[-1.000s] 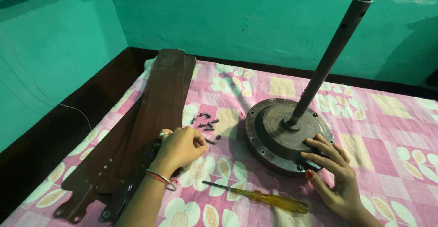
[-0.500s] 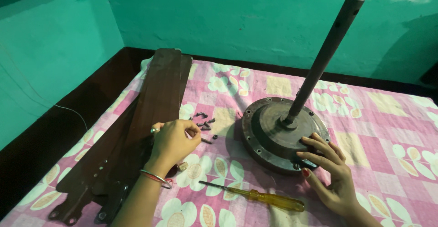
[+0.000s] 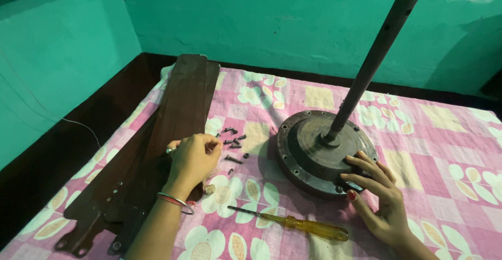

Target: The person assembles a ceiling fan motor by placing a circular metal cover onto the motor housing and securing it with multiple screws using a screwdriver. The person then attaches a small plastic component to the central shaft.

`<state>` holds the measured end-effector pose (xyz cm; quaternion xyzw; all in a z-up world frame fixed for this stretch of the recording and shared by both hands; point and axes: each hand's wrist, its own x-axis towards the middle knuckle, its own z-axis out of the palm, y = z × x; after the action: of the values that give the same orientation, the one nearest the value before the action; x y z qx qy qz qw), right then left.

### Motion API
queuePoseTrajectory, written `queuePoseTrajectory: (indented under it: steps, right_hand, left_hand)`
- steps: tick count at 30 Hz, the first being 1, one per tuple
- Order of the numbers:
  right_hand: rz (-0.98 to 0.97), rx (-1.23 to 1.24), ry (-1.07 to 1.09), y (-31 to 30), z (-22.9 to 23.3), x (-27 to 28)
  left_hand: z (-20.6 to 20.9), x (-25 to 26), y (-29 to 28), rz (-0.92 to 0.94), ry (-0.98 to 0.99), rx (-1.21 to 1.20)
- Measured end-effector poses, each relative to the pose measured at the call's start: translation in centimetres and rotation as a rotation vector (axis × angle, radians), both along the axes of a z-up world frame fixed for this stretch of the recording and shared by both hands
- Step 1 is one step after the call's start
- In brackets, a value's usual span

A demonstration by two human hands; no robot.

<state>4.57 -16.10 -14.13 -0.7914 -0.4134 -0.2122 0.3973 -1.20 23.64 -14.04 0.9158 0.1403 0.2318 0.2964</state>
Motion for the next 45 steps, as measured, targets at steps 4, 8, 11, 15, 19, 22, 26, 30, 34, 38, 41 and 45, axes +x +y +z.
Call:
queuePoseTrajectory:
  steps: [4,8,11,15,19,22,26,30,34,38,41,45]
  right_hand:
    - [-0.027,0.006,-0.082,0.0,-0.2,-0.1]
    - [-0.107,-0.078,-0.296,0.6,-0.7,-0.4]
    - [-0.160,-0.162,-0.439,0.8,-0.7,-0.7]
    - [-0.091,-0.298,-0.534,0.7,0.0,-1.3]
    - [-0.080,-0.407,-0.572,0.1,0.5,-1.3]
    - [-0.049,-0.402,-0.582,-0.3,0.0,-0.9]
    - [-0.009,-0.413,-0.718,-1.9,0.1,1.5]
    - [-0.083,-0.479,-0.683,-3.5,0.5,2.4]
    - [-0.113,-0.420,-0.665,-2.8,0.7,1.8]
    - [-0.037,-0.442,-0.735,-1.3,0.0,0.6]
    - [-0.034,-0.421,-0.704,-1.3,-0.2,0.4]
    - [-0.004,-0.411,-0.733,-1.9,0.1,1.5]
  left_hand:
    - [0.8,-0.2,-1.5,0.037,-0.150,0.194]
    - [1.7,-0.4,-5.4,-0.152,-0.230,0.440]
    - [1.6,-0.9,-8.7,-0.534,-0.426,0.595]
    - [1.0,-0.8,-10.3,-0.563,-0.523,0.687]
    - [0.6,-0.4,-10.2,-0.581,-0.584,0.721]
    - [0.3,-0.5,-10.2,-0.588,-0.620,0.699]
    - [-0.1,-1.0,-11.4,-0.622,-0.678,0.726]
    - [-0.6,-1.5,-13.1,-0.697,-0.731,0.702]
    - [-0.4,-0.9,-12.0,-0.733,-0.746,0.750]
    - [-0.2,-0.2,-10.0,-0.599,-0.656,0.749]
    - [-0.3,-0.5,-10.0,-0.597,-0.668,0.721]
    - [-0.2,-0.8,-10.8,-0.619,-0.691,0.709]
